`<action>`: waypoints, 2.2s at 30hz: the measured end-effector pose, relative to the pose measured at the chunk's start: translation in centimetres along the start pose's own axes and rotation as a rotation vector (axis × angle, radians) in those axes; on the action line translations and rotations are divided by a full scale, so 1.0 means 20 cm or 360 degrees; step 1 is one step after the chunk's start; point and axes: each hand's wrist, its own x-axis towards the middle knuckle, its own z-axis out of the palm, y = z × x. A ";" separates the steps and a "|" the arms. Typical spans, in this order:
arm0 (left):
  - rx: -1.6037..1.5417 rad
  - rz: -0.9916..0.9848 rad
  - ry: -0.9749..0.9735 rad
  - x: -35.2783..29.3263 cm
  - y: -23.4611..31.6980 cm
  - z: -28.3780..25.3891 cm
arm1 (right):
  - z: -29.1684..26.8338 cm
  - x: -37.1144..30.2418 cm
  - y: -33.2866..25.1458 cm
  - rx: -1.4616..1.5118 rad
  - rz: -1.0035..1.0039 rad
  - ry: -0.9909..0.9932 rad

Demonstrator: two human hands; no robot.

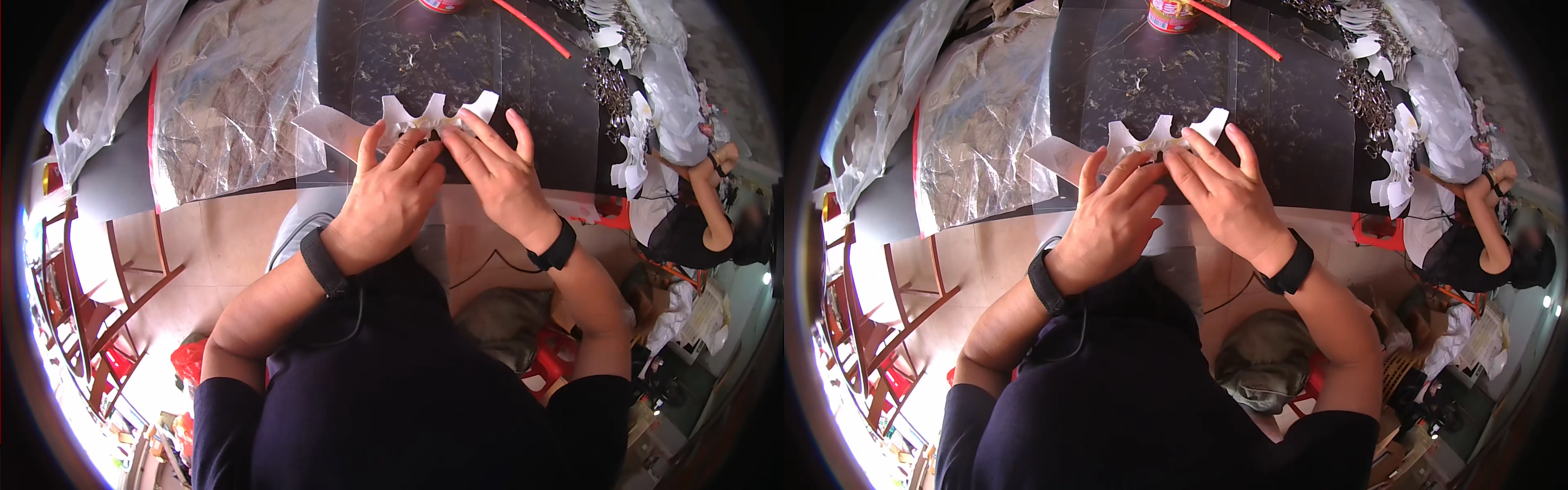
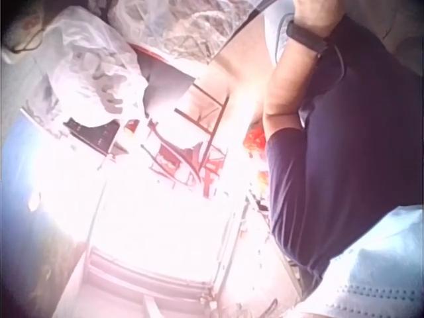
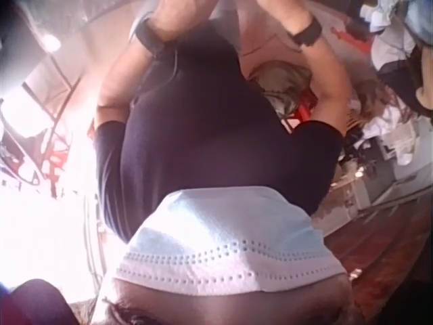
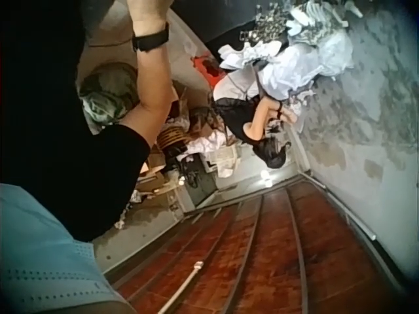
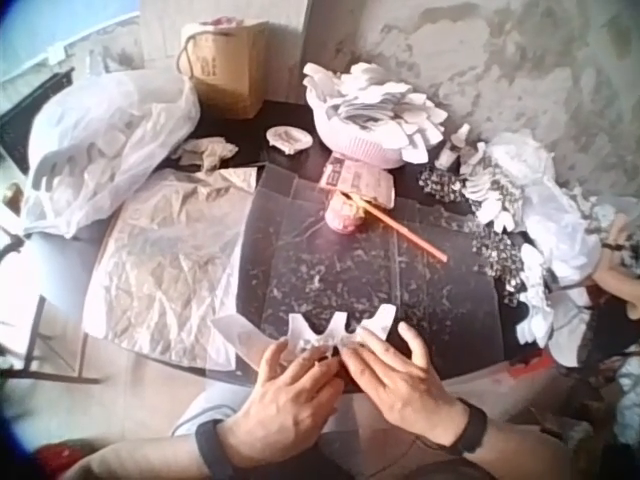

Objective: Applying adhesive to shoe components using a brush.

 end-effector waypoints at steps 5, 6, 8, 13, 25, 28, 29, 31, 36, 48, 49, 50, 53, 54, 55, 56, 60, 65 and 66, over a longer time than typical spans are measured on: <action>-0.0028 0.0012 0.0037 -0.02 0.02 -0.02 | 0.03 0.01 -0.01 -0.0105 -0.0051 0.0002; -0.0035 0.0011 0.0020 -0.03 0.02 -0.02 | 0.04 0.01 -0.01 -0.0088 -0.0049 0.0021; -0.0042 0.0008 0.0005 -0.05 0.03 -0.02 | 0.05 0.01 0.00 -0.0029 -0.0044 0.0034; -0.0118 0.0035 0.0024 -0.09 0.02 -0.01 | 0.06 0.01 0.05 0.0595 0.0212 0.0165; -0.0254 0.0072 0.0025 -0.11 0.03 -0.04 | -0.04 0.04 0.10 0.0585 0.0301 0.0089; -0.0284 0.0074 -0.0017 -0.13 0.04 -0.05 | -0.05 0.10 0.11 0.0440 0.0281 -0.0014; -0.0280 0.0072 -0.0018 -0.14 0.04 -0.05 | -0.04 0.11 0.11 0.0389 0.0267 -0.0041; -0.0231 0.0056 0.0088 -0.14 0.03 -0.08 | -0.04 0.12 0.12 0.0471 0.0315 -0.0099; 0.0026 -0.0216 0.0180 -0.15 -0.02 -0.15 | -0.06 0.09 0.12 0.0652 0.0432 -0.0261; 0.0119 -0.0114 0.0017 -0.09 -0.06 -0.11 | 0.05 0.28 0.01 0.0782 0.0270 0.0103; 0.0130 -0.0112 0.0025 -0.09 -0.06 -0.11 | 0.06 0.30 0.02 0.0773 0.0246 0.0122; 0.0129 -0.0119 0.0022 -0.09 -0.06 -0.10 | 0.07 0.32 0.02 0.0779 0.0243 0.0118; 0.0151 -0.0122 0.0019 -0.09 -0.06 -0.10 | 0.08 0.36 0.02 0.0811 0.0259 -0.0078; 0.0193 -0.0095 0.0008 -0.09 -0.06 -0.10 | 0.08 0.36 0.03 0.0836 0.0273 -0.0111; 0.0234 -0.0068 -0.0003 -0.08 -0.06 -0.10 | 0.09 0.37 0.03 0.0860 0.0287 -0.0144; 0.0226 -0.0071 -0.0006 -0.08 -0.06 -0.10 | 0.08 0.38 0.03 0.0862 0.0290 -0.0151; 0.0208 -0.0054 -0.0015 -0.08 -0.07 -0.10 | 0.06 0.43 0.05 0.0909 0.0275 -0.0416; 0.0169 -0.0042 0.0011 -0.08 -0.08 -0.10 | 0.08 0.43 0.07 0.0834 0.0250 -0.0539; 0.0162 -0.0038 0.0024 -0.08 -0.09 -0.10 | 0.08 0.43 0.06 0.0818 0.0256 -0.0513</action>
